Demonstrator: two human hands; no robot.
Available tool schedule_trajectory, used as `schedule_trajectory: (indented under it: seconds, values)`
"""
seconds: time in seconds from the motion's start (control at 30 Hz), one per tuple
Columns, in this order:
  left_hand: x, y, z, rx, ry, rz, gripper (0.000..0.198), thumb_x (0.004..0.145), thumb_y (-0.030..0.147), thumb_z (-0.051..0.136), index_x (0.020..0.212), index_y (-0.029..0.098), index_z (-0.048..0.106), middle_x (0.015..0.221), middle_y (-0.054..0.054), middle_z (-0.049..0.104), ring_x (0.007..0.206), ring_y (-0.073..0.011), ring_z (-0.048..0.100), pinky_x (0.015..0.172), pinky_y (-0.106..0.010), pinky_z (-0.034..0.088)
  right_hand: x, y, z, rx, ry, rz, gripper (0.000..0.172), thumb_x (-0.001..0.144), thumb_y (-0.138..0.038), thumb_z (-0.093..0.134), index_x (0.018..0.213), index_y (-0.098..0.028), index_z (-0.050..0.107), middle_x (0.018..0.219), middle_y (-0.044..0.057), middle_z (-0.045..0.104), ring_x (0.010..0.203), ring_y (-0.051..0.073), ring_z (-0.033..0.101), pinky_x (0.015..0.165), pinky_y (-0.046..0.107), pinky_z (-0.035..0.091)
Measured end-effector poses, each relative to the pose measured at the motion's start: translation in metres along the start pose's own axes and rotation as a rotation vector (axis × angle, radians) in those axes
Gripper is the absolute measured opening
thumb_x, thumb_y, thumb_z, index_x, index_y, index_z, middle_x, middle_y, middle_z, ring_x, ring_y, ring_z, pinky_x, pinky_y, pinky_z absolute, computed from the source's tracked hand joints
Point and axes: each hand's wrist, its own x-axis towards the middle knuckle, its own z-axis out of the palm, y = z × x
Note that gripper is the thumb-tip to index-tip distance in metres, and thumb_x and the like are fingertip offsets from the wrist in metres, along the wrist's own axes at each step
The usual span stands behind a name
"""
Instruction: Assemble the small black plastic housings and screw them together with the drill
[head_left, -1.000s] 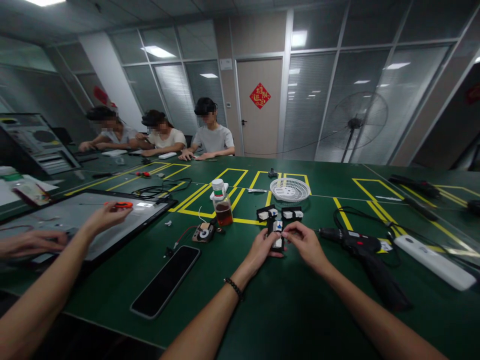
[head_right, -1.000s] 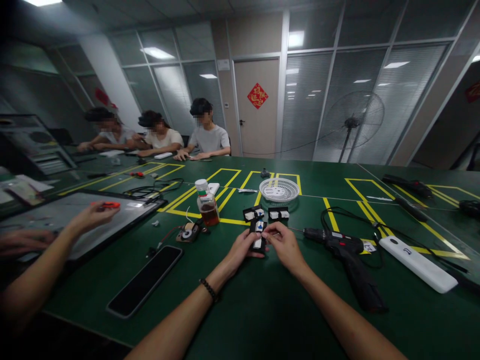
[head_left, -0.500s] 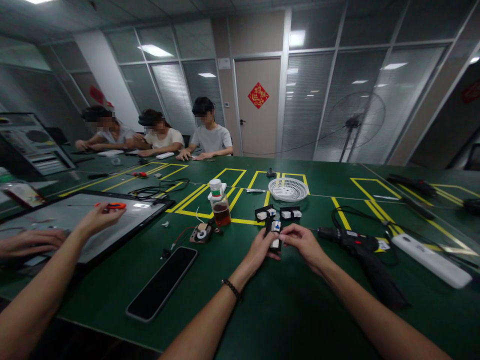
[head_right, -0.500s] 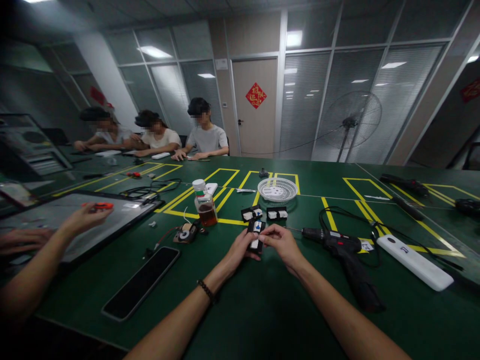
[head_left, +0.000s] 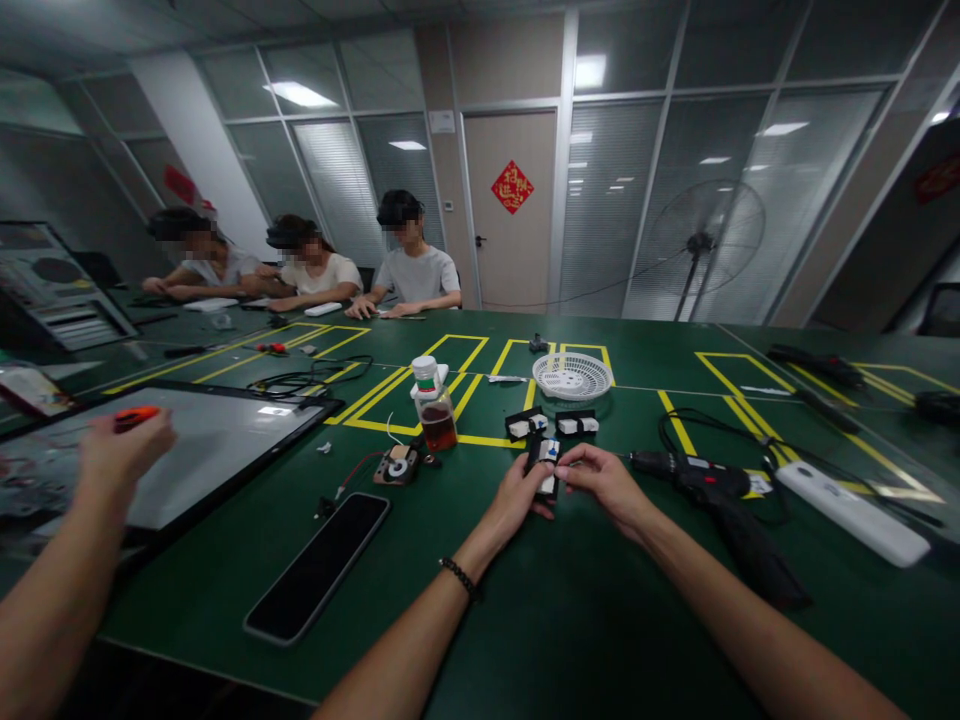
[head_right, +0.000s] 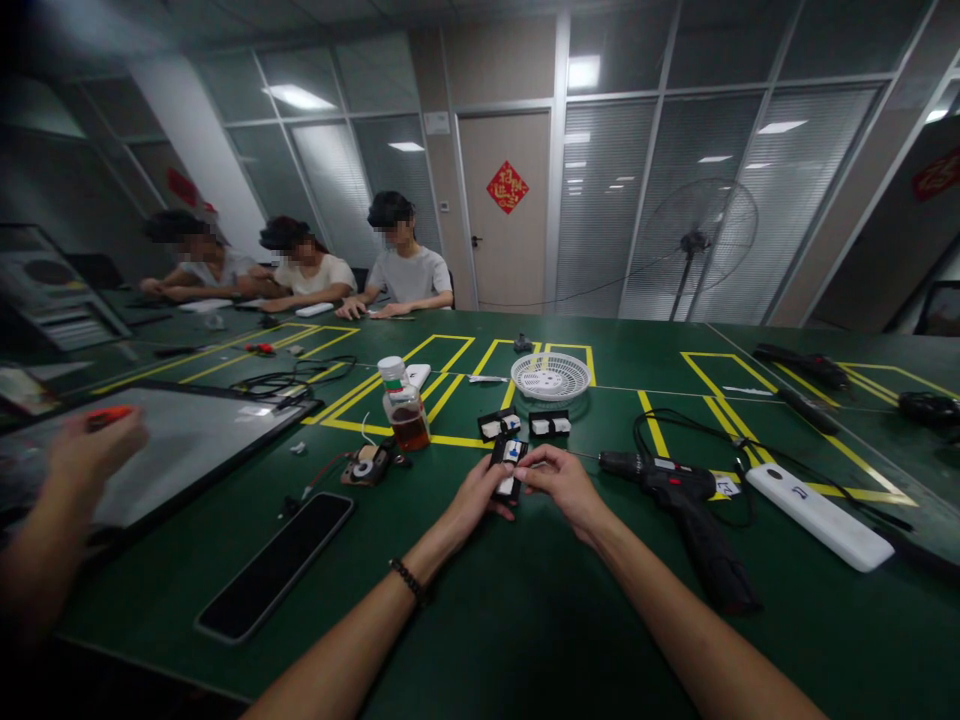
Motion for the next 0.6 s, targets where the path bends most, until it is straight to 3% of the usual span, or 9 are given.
schedule_trajectory:
  seconds: [0.23, 0.6]
  values:
    - [0.0034, -0.0051, 0.0005, 0.022, 0.027, 0.011, 0.048, 0.08, 0.048, 0.062, 0.114, 0.015, 0.055, 0.09, -0.009, 0.063, 0.07, -0.0185, 0.065, 0.046, -0.026, 0.055, 0.0006, 0.0006, -0.0033, -0.026, -0.041, -0.059, 0.027, 0.068, -0.035, 0.079, 0.087, -0.018, 0.068, 0.084, 0.002, 0.069, 0.073, 0.017, 0.065, 0.072, 0.034, 0.053]
    - [0.003, -0.0046, 0.0006, 0.013, 0.049, 0.018, 0.048, 0.078, 0.046, 0.065, 0.115, 0.017, 0.055, 0.09, -0.008, 0.064, 0.071, -0.0189, 0.065, 0.046, -0.024, 0.053, 0.0019, -0.0011, -0.0048, 0.004, -0.069, -0.032, 0.03, 0.072, -0.038, 0.075, 0.09, -0.017, 0.065, 0.078, 0.003, 0.068, 0.072, 0.019, 0.068, 0.07, 0.036, 0.056]
